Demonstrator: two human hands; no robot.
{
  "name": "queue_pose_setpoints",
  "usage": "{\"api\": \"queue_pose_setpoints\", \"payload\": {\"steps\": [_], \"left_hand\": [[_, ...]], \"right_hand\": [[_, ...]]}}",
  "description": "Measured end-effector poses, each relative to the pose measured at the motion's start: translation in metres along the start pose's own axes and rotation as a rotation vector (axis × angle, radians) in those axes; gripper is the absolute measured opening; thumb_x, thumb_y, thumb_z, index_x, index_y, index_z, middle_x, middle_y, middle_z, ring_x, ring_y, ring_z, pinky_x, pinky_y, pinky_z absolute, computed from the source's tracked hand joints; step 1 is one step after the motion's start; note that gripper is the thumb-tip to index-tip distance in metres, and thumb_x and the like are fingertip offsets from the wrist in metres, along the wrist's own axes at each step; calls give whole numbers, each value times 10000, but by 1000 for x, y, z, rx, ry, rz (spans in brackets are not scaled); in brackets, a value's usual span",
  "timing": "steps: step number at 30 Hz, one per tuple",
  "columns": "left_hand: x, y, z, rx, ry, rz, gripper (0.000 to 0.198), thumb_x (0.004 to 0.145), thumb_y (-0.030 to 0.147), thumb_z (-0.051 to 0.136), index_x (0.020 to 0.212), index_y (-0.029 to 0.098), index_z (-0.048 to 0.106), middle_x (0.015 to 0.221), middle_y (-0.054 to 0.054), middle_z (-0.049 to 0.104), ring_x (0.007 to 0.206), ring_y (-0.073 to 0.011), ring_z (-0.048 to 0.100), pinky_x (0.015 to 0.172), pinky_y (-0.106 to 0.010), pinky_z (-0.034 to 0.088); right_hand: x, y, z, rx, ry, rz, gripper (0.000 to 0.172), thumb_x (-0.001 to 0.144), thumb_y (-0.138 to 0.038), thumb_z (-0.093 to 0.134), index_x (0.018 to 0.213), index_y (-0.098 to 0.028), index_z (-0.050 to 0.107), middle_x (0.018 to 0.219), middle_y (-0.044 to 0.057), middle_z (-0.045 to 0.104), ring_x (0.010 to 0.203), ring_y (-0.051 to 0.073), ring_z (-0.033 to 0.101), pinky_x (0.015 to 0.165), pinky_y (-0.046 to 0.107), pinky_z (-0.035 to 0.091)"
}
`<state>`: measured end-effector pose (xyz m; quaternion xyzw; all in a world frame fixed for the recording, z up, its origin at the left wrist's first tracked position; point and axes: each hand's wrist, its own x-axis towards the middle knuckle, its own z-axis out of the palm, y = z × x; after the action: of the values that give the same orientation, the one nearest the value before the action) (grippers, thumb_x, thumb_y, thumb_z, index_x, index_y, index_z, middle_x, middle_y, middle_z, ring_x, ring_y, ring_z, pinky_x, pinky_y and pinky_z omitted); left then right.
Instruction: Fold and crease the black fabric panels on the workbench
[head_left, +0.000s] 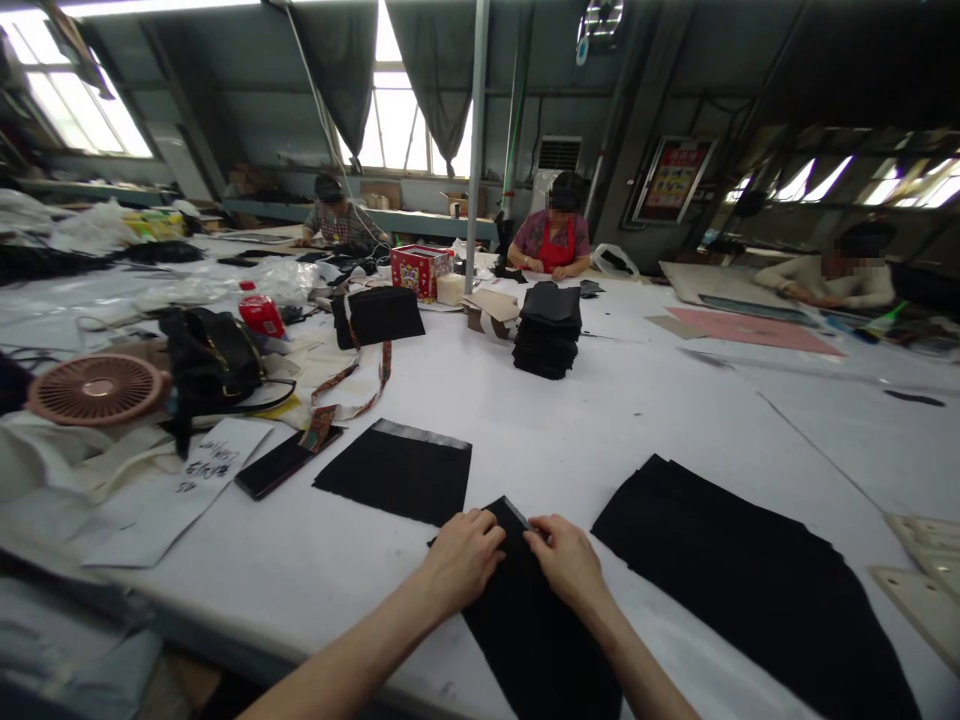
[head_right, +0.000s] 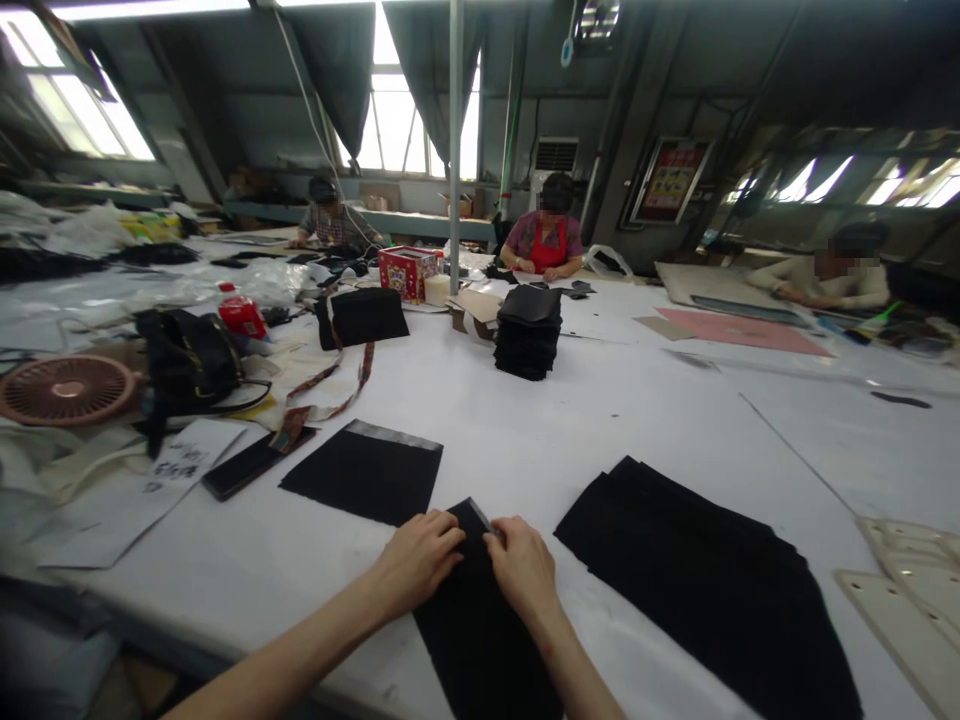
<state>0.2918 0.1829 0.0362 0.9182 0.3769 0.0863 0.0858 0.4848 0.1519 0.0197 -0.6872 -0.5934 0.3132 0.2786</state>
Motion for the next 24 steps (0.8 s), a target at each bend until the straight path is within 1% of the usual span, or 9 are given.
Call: {"api": "queue_pose_setpoints", "payload": {"steps": [2,3,5,7,8,9,11,16,24], "left_hand": [[3,0,1,23,-20,10,65,903,209,544,955,197,580,999,-54,606,948,-220,568,818,-344,482],[4,-1,2,21,-22,7,89,909,193,527,984,198,574,990,-50,606,939,-214,567,821,-335,481],[7,-3,4,3,-1,-3,236,921,166,491,1150,208,531,1014,-48,600,945,-203,563,832,-319,481],[10,-7,8,2,35,7,438,922,127,457,1347,221,401,1064,-53,585,955,-197,556,839,-313,481],[11,-9,10,15,45,23,519,913,107,450,1406,223,335,1084,-59,576,957,-199,552,845,-318,481],[12,-11,13,32,49,41,571,901,92,451,1435,223,298,1094,-64,569,956,-204,547,850,-326,479],[13,-15,17,63,48,66,602,880,83,468,1441,223,302,1091,-71,561,948,-215,538,856,-344,474],[11,-21,25,56,86,45,534,903,112,464,1411,238,360,1092,-66,549,956,-217,526,841,-352,468],[10,-22,28,20,124,5,456,935,119,429,1378,225,403,1109,-69,546,982,-219,515,835,-356,463]], "right_hand": [[-5,1,15,-110,122,-54,264,911,-275,466,1057,-222,679,972,78,641,924,229,565,787,347,414],[-8,4,22,-180,184,-103,276,929,-245,435,1070,-222,671,956,75,627,906,220,559,776,342,409],[-11,11,35,-332,302,-235,307,942,-175,398,1105,-210,655,918,66,600,848,200,545,752,328,404],[-13,20,44,-447,381,-370,342,932,-114,388,1166,-190,626,912,68,579,820,196,526,741,328,404],[-13,23,46,-489,401,-426,362,923,-90,389,1200,-181,605,915,71,570,821,198,519,740,331,405],[-14,26,48,-526,411,-472,384,914,-71,394,1233,-173,581,916,73,561,826,203,513,738,335,405],[-14,28,50,-584,405,-526,424,896,-46,406,1285,-160,534,915,74,546,836,211,501,735,342,408],[-16,28,51,-678,371,-560,494,857,-8,420,1329,-143,471,920,73,522,830,223,477,724,363,417],[-15,24,53,-719,384,-593,496,823,21,427,1291,-133,482,900,72,512,807,231,469,699,378,412]]}}
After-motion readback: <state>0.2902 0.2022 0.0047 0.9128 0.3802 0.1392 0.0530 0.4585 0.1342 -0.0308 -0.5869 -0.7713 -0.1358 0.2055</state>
